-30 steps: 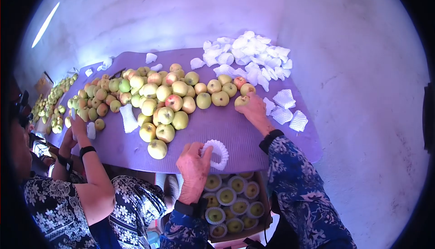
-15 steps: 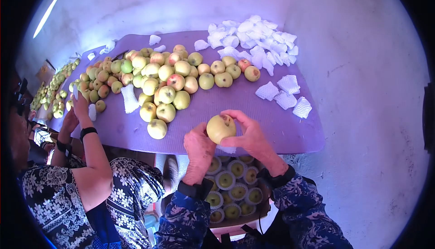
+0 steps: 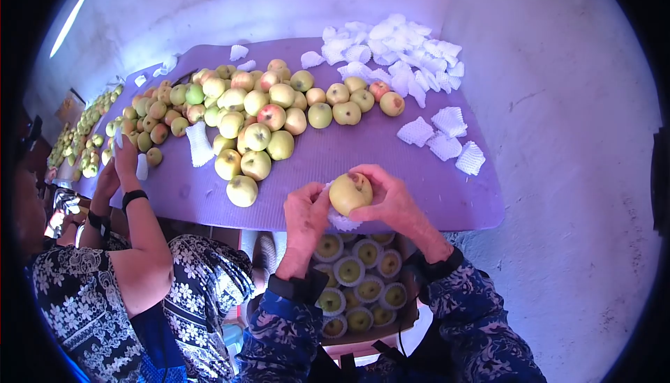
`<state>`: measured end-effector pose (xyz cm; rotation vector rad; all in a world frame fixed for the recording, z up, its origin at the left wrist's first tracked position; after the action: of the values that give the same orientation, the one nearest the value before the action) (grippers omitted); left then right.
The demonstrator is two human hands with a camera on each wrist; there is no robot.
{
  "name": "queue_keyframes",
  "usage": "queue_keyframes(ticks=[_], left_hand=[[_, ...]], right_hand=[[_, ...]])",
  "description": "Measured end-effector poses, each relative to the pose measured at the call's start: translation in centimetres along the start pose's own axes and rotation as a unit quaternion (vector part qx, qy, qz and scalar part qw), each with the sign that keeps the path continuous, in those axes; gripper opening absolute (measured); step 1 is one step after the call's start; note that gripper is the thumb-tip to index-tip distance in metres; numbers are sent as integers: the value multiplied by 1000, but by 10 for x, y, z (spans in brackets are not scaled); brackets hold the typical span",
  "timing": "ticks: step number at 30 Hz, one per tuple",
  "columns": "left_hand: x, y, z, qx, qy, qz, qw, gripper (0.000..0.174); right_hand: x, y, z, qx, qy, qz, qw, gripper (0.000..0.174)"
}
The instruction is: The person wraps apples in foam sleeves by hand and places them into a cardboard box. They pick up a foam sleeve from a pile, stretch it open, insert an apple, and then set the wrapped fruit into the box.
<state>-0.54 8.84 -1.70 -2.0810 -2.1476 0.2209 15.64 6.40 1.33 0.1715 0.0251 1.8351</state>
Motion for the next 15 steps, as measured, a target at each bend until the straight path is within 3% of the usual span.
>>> queue_keyframes(ticks=[3, 6, 10, 13, 15], left_hand=[[0, 3, 3, -49, -25, 22, 998, 24], [0, 4, 6, -63, -30, 31, 997, 25], [-5, 11, 4, -154, -81, 78, 982, 26], [-6, 12, -1, -179, -45, 74, 980, 31], [-7, 11, -9, -120, -2, 72, 990, 36]], right_hand=[[-4, 0, 9, -159, -3, -14, 987, 73], [-7, 0, 15, -215, -13, -13, 976, 74], [-9, -3, 21, -222, -66, -30, 972, 70], [-8, -5, 18, -194, -91, -22, 977, 70], [-6, -7, 15, -174, -108, -19, 979, 71]])
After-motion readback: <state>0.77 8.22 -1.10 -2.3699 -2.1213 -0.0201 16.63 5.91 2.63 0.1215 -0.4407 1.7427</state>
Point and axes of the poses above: each hand's wrist, its own x-axis towards the middle knuckle, its own y-axis out of the palm, z = x × y, the point moved 8 cm from there along x, towards the middle knuckle, and after that the axes turned 1 degree about -z, right-handed, at the moved point
